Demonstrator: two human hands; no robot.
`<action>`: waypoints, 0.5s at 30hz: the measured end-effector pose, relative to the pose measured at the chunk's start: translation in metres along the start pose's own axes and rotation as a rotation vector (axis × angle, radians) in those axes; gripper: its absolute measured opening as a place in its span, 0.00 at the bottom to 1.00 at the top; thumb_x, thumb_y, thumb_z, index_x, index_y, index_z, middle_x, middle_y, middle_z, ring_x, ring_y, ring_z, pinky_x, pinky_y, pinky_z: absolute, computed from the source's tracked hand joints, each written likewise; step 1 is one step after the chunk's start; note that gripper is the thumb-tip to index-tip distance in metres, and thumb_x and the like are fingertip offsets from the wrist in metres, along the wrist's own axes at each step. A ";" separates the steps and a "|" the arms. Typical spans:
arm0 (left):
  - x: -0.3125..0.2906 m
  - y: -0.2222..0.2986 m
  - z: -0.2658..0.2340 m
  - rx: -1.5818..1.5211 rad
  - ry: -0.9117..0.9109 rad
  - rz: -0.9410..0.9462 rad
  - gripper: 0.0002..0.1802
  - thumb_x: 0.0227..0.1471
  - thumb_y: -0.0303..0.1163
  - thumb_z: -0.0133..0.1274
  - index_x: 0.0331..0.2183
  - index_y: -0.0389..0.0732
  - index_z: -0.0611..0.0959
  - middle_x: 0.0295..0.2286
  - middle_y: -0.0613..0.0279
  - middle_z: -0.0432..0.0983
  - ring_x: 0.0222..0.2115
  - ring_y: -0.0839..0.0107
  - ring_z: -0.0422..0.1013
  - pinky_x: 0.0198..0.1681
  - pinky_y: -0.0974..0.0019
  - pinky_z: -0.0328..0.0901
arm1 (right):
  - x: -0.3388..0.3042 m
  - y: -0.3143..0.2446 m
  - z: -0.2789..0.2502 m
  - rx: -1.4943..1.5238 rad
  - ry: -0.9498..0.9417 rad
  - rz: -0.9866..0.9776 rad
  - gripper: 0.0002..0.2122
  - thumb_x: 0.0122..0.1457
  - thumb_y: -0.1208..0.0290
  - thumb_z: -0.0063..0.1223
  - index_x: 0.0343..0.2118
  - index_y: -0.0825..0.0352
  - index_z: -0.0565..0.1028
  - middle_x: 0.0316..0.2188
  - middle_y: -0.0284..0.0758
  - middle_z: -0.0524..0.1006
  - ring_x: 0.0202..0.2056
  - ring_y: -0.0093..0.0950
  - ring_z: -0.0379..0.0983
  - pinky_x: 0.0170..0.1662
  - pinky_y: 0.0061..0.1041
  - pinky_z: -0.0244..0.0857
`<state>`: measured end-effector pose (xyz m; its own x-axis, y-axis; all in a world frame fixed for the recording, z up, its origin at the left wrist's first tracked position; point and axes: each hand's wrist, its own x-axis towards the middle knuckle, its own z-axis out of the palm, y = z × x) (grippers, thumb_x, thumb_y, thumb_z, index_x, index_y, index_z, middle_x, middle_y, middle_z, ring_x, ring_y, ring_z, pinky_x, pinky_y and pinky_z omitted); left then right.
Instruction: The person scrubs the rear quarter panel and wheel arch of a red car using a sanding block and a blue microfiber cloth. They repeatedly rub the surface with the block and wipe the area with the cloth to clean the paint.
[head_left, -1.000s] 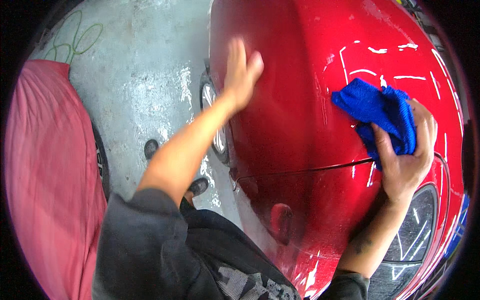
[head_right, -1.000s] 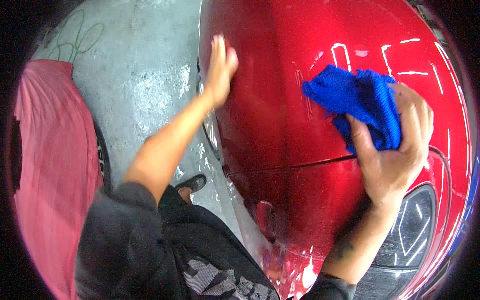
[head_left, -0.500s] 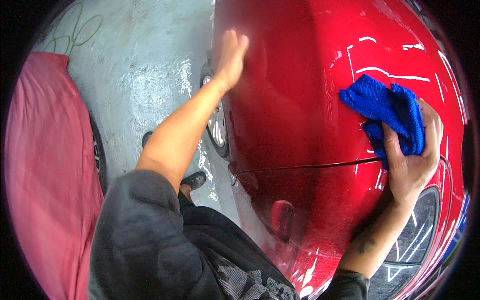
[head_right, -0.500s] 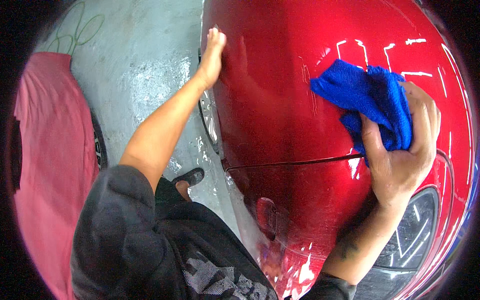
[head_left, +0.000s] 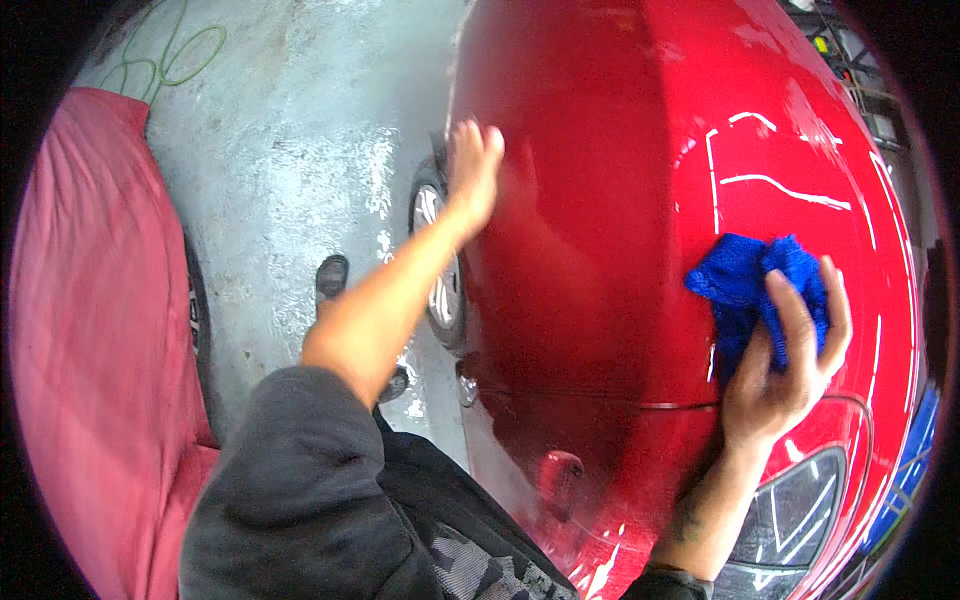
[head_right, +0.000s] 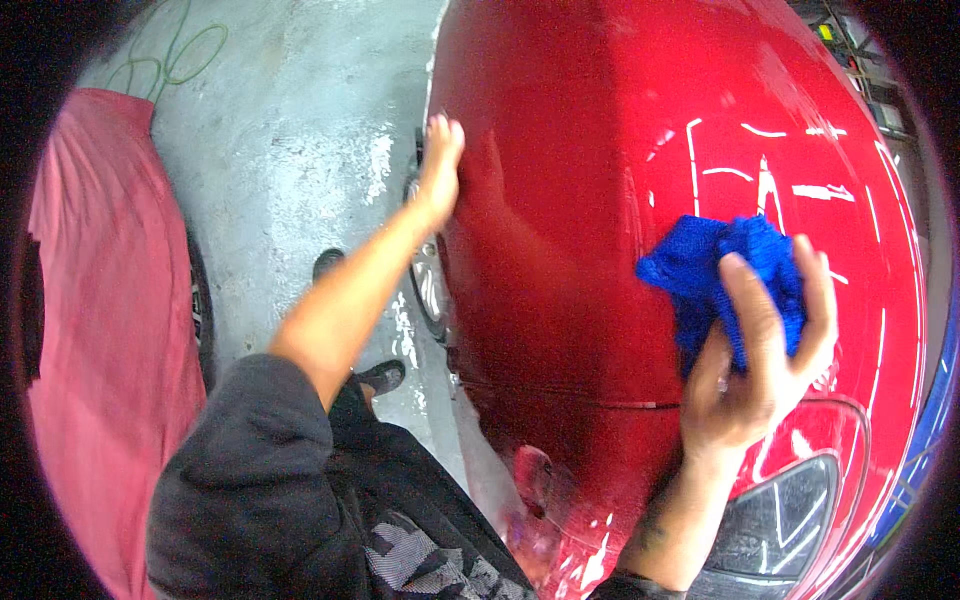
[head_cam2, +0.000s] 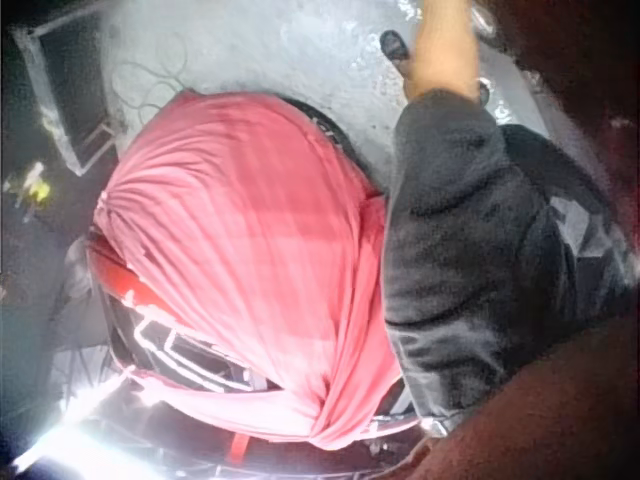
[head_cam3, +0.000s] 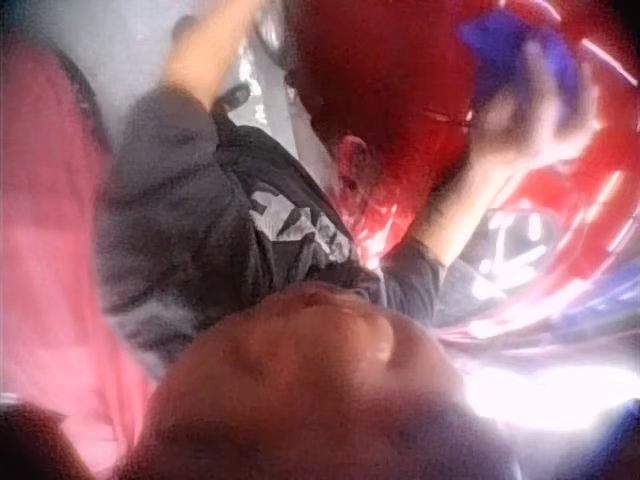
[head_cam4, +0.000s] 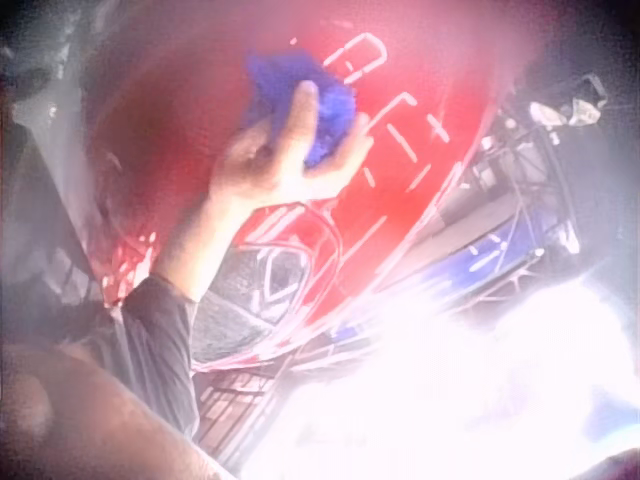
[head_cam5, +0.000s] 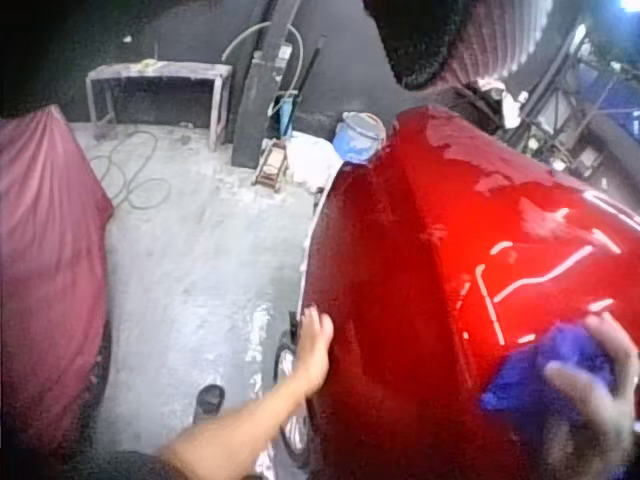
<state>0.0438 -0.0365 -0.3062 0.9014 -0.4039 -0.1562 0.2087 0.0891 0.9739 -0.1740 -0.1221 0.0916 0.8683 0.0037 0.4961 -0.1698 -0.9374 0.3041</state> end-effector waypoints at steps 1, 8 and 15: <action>-0.040 0.005 0.015 0.103 -0.010 0.021 0.55 0.75 0.68 0.28 0.78 0.30 0.42 0.79 0.39 0.30 0.81 0.49 0.27 0.82 0.50 0.27 | 0.005 -0.011 0.004 -0.098 -0.053 0.009 0.23 0.50 0.81 0.63 0.50 0.54 0.90 0.64 0.47 0.79 0.66 0.51 0.73 0.72 0.49 0.61; -0.141 0.034 0.010 0.151 -0.256 -0.065 0.60 0.74 0.69 0.34 0.77 0.27 0.35 0.78 0.32 0.19 0.79 0.42 0.19 0.81 0.39 0.25 | 0.063 -0.008 0.030 -0.405 -0.267 0.021 0.19 0.61 0.51 0.68 0.53 0.51 0.86 0.64 0.40 0.78 0.66 0.47 0.72 0.67 0.51 0.61; 0.034 0.029 -0.002 0.171 -0.084 -0.133 0.55 0.76 0.64 0.33 0.77 0.26 0.38 0.79 0.35 0.24 0.80 0.46 0.23 0.82 0.47 0.25 | 0.122 0.019 0.033 -0.322 -0.427 -0.055 0.20 0.50 0.61 0.79 0.44 0.59 0.83 0.61 0.42 0.80 0.61 0.49 0.76 0.63 0.52 0.67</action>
<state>0.0814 -0.0457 -0.2832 0.8338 -0.4769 -0.2781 0.2499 -0.1230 0.9604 -0.0562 -0.1512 0.1313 0.9808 -0.1548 0.1182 -0.1948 -0.7851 0.5879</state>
